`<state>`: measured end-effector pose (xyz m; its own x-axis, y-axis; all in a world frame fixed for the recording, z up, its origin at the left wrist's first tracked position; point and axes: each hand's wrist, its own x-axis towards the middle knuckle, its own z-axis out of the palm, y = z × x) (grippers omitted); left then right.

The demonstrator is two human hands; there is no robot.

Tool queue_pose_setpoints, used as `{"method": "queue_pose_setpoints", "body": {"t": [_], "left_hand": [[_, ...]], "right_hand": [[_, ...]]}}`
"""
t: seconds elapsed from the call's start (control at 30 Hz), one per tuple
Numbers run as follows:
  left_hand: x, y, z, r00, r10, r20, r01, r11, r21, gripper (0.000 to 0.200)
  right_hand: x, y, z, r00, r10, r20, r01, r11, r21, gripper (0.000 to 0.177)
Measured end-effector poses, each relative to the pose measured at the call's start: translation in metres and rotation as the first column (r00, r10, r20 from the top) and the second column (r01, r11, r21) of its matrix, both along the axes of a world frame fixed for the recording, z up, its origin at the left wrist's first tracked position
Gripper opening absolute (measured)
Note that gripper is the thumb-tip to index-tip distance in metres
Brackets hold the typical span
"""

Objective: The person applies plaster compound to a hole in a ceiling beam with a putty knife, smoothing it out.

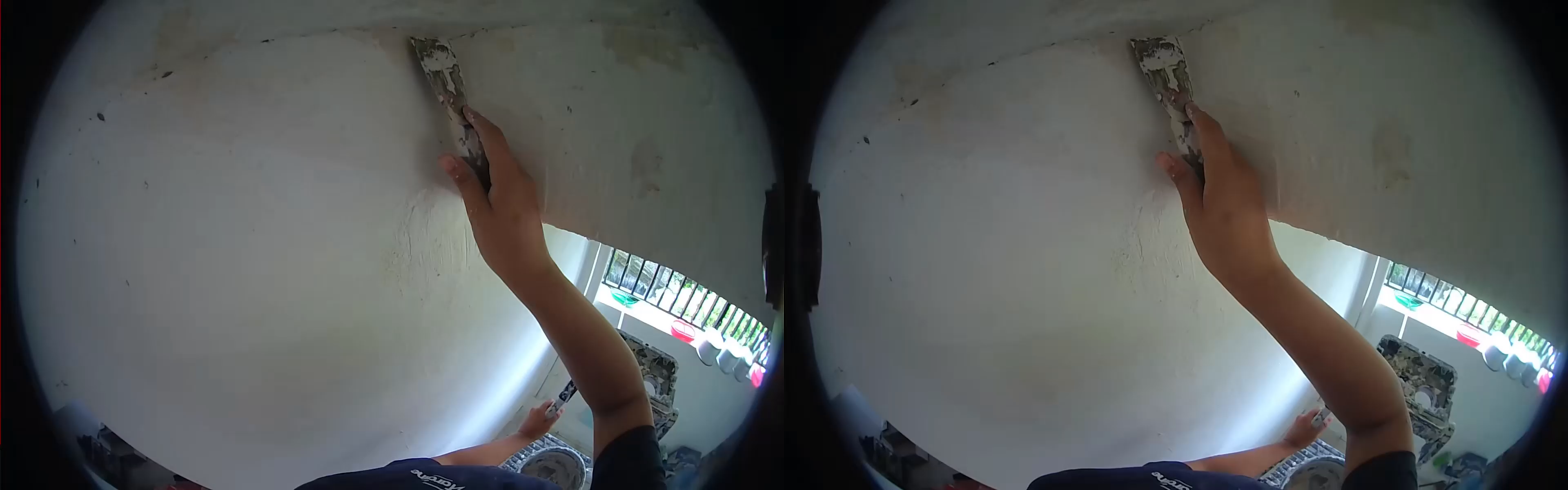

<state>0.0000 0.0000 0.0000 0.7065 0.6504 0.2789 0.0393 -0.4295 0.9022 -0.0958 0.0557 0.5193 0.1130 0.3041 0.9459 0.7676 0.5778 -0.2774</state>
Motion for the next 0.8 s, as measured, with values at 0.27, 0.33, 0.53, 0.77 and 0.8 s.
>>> {"method": "queue_pose_setpoints", "body": {"t": [0.27, 0.33, 0.53, 0.77, 0.8], "left_hand": [[-0.004, -0.002, 0.009, 0.998, -0.026, 0.055, 0.026, 1.0, -0.005, 0.038], [-0.004, -0.003, 0.004, 0.999, -0.012, 0.048, 0.012, 1.0, -0.001, 0.037], [0.0, -0.002, 0.001, 0.998, -0.025, 0.051, 0.027, 0.999, -0.024, 0.036], [-0.003, -0.002, 0.007, 0.999, -0.023, 0.031, 0.023, 1.0, -0.009, 0.034], [-0.003, -0.001, 0.01, 0.999, -0.017, 0.045, 0.017, 1.0, -0.007, 0.034]], "right_hand": [[-0.001, 0.008, 0.004, 0.999, 0.016, -0.029, -0.015, 1.0, 0.023, 0.054], [0.0, 0.007, 0.006, 1.0, -0.025, 0.015, 0.025, 1.0, 0.004, 0.055], [0.001, 0.011, 0.012, 0.998, -0.033, 0.05, 0.038, 0.994, -0.104, 0.057], [0.002, 0.004, 0.021, 0.993, -0.043, 0.106, 0.054, 0.993, -0.107, 0.051], [0.003, 0.002, 0.023, 0.994, -0.047, 0.103, 0.062, 0.986, -0.155, 0.053]]}}
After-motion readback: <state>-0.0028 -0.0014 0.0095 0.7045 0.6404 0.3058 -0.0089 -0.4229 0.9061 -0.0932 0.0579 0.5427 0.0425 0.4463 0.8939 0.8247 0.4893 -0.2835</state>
